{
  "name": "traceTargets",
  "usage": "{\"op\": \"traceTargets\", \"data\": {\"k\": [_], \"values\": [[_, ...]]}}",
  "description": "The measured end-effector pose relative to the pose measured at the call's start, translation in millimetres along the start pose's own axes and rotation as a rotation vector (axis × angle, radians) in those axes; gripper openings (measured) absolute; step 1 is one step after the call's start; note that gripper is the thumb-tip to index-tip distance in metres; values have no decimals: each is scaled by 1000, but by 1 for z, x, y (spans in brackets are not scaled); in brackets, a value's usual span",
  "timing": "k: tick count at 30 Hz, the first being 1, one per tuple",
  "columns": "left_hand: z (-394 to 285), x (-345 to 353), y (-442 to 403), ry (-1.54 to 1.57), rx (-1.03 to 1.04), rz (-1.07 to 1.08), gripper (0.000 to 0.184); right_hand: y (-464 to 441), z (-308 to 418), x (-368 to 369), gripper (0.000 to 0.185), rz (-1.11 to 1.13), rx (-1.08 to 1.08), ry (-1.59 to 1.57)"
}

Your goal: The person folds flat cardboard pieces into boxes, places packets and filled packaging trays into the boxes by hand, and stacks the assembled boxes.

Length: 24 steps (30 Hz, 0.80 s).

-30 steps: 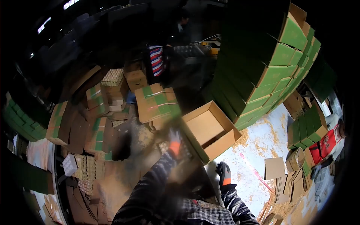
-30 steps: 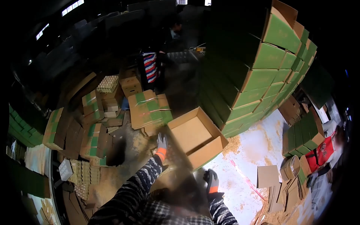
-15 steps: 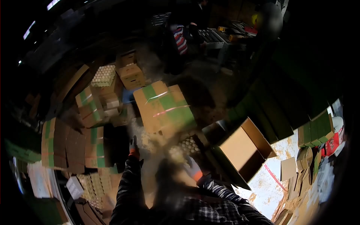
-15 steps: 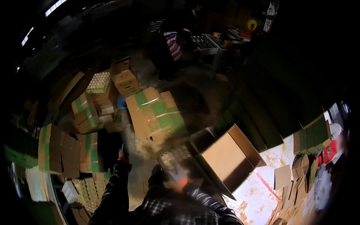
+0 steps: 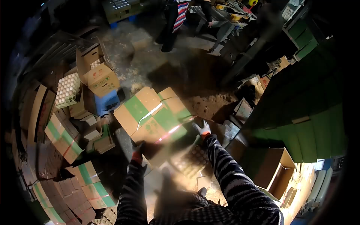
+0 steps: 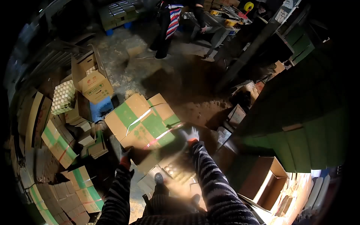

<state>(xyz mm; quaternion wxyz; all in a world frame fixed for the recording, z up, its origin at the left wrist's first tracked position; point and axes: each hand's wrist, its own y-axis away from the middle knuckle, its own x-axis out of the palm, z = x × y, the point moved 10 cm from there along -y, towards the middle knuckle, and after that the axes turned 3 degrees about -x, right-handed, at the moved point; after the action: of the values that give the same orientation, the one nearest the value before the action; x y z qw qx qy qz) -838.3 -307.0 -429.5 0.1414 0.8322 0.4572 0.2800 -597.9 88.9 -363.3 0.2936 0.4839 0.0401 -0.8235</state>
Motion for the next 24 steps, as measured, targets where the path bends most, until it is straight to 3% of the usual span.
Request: {"op": "traceTargets", "data": {"k": [2, 3, 4, 6, 9, 10, 12, 13, 14, 16, 18, 21, 22, 24], "values": [[32, -30, -25, -56, 154, -5, 60, -30, -17, 25, 91, 123, -55, -236], [26, -9, -18, 49, -31, 2, 59, -22, 9, 11, 84, 204, 13, -218], [39, -18, -28, -40, 52, -47, 77, -30, 8, 16, 84, 201, 18, -223], [14, 31, -1, -147, 72, 33, 79, -47, -27, 74, 61, 454, -146, -321], [24, 77, 10, -379, 82, 187, 96, -30, -24, 68, 64, 587, -13, -335], [23, 88, 10, -377, 8, 228, 95, -27, -24, 65, 65, 619, 24, -330], [-7, 92, 20, -115, -64, 33, 85, -20, -22, 61, 66, 674, 82, -324], [30, 56, -3, -3, -132, -132, 70, -18, -21, 62, 67, 697, 103, -321], [47, 34, -20, -585, 105, -59, 61, -14, -20, 61, 68, 713, 124, -322], [79, 47, -40, 116, -196, 139, 62, -4, -14, 61, 70, 742, 158, -326], [73, 64, -35, 102, -242, 154, 69, 8, -5, 58, 72, 749, 195, -333], [48, 77, -22, 358, -303, 176, 52, 32, 8, 48, 75, 726, 284, -319], [65, 63, -28, 515, -377, 212, 48, 37, 12, 59, 54, 723, 137, -408], [41, 48, -12, 350, -361, 192, 46, 58, 26, 73, 45, 762, -76, -673]]}}
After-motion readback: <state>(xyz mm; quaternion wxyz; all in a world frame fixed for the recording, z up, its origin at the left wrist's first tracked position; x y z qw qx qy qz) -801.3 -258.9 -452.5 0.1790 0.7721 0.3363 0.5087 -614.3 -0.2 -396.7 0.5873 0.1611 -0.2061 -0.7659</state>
